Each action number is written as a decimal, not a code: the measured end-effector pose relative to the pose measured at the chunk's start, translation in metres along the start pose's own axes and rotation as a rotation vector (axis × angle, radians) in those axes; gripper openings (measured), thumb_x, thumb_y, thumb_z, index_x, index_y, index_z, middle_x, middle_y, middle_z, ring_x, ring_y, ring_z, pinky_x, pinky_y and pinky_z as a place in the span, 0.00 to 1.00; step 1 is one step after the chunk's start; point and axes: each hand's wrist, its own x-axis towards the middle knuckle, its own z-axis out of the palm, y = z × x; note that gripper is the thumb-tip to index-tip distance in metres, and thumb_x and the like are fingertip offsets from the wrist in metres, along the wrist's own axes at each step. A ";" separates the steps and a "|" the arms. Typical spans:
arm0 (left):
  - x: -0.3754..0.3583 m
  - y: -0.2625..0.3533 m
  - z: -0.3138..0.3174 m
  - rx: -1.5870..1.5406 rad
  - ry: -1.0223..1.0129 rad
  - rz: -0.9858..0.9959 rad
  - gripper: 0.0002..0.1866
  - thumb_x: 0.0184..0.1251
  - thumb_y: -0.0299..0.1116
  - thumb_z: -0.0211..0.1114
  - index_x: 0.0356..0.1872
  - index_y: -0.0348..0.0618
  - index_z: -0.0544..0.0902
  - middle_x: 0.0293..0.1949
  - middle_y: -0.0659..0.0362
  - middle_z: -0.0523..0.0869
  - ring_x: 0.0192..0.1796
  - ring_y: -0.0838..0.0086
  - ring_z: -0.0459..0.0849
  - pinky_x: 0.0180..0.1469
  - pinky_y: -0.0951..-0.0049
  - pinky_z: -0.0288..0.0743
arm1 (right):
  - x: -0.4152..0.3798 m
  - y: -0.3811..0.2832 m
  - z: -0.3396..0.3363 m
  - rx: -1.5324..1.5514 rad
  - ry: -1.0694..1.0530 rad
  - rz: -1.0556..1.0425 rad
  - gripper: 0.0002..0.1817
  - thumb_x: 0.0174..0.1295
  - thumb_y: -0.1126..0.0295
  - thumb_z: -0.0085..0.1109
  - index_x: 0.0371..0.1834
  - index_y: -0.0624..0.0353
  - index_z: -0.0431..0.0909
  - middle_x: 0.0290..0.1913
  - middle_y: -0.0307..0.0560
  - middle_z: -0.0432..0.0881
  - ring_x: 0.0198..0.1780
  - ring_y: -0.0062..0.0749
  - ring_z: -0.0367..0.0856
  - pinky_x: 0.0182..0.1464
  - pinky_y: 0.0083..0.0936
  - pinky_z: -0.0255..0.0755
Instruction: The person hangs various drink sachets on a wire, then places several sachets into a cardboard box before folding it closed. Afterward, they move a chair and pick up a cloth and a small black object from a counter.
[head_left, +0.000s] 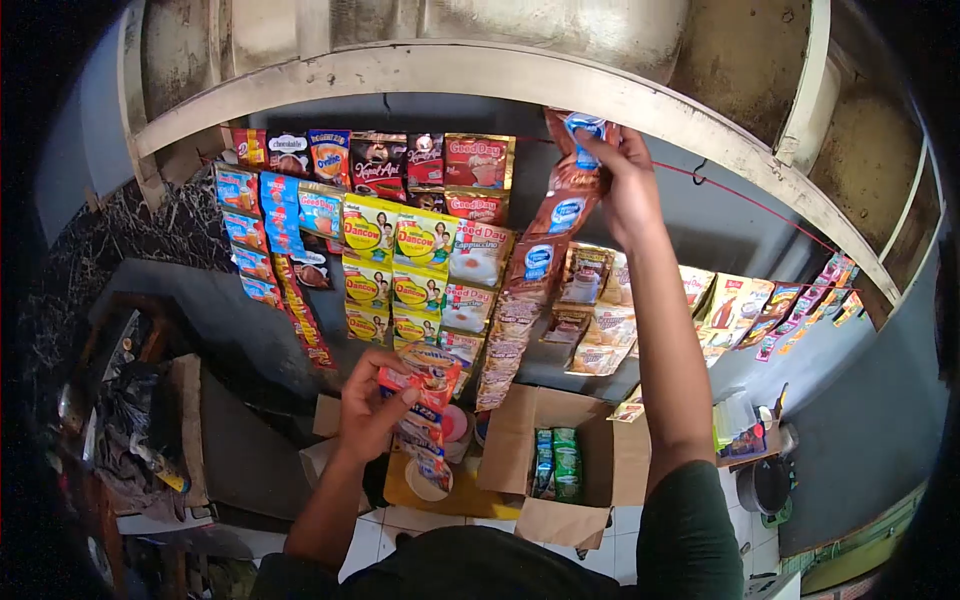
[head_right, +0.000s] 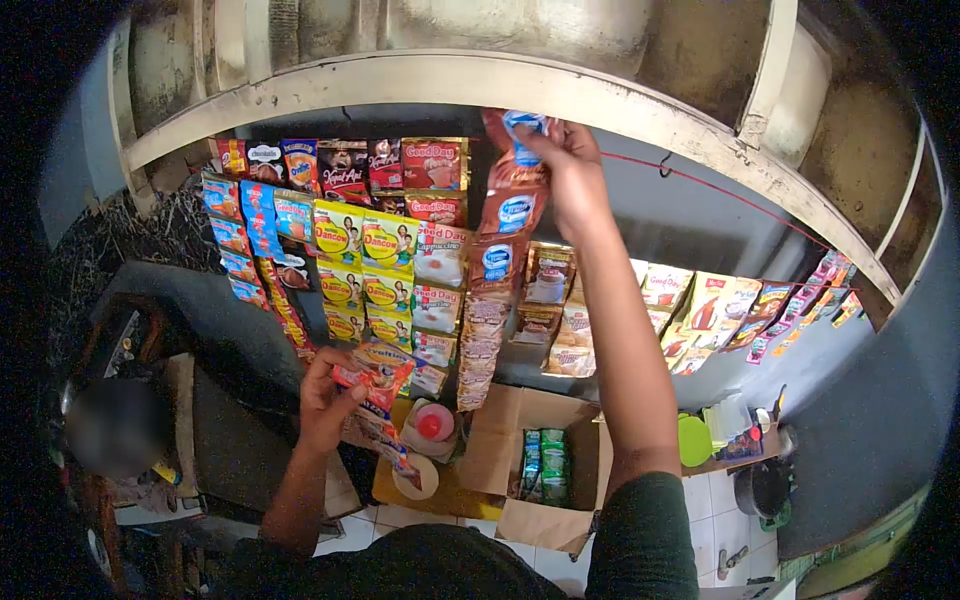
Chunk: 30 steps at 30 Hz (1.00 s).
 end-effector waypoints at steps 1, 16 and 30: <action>-0.002 0.002 -0.002 0.010 -0.010 -0.012 0.13 0.60 0.21 0.65 0.43 0.40 0.72 0.44 0.58 0.78 0.50 0.77 0.76 0.54 0.73 0.68 | 0.009 0.006 -0.004 0.061 0.017 0.010 0.16 0.59 0.79 0.58 0.52 0.64 0.76 0.49 0.46 0.83 0.48 0.30 0.81 0.53 0.26 0.73; -0.005 0.013 -0.025 0.026 -0.072 -0.072 0.14 0.62 0.22 0.66 0.45 0.41 0.72 0.43 0.60 0.77 0.49 0.78 0.77 0.53 0.75 0.70 | 0.029 -0.016 0.009 -1.625 0.023 -0.156 0.23 0.52 0.49 0.70 0.37 0.59 0.81 0.33 0.46 0.84 0.36 0.32 0.81 0.41 0.28 0.73; 0.007 -0.002 -0.024 0.036 -0.103 -0.040 0.14 0.60 0.22 0.67 0.45 0.42 0.73 0.42 0.60 0.77 0.50 0.76 0.77 0.58 0.70 0.67 | 0.027 0.010 -0.024 -1.594 -0.551 -0.555 0.18 0.65 0.62 0.54 0.59 0.39 0.75 0.50 0.43 0.83 0.41 0.38 0.83 0.52 0.33 0.68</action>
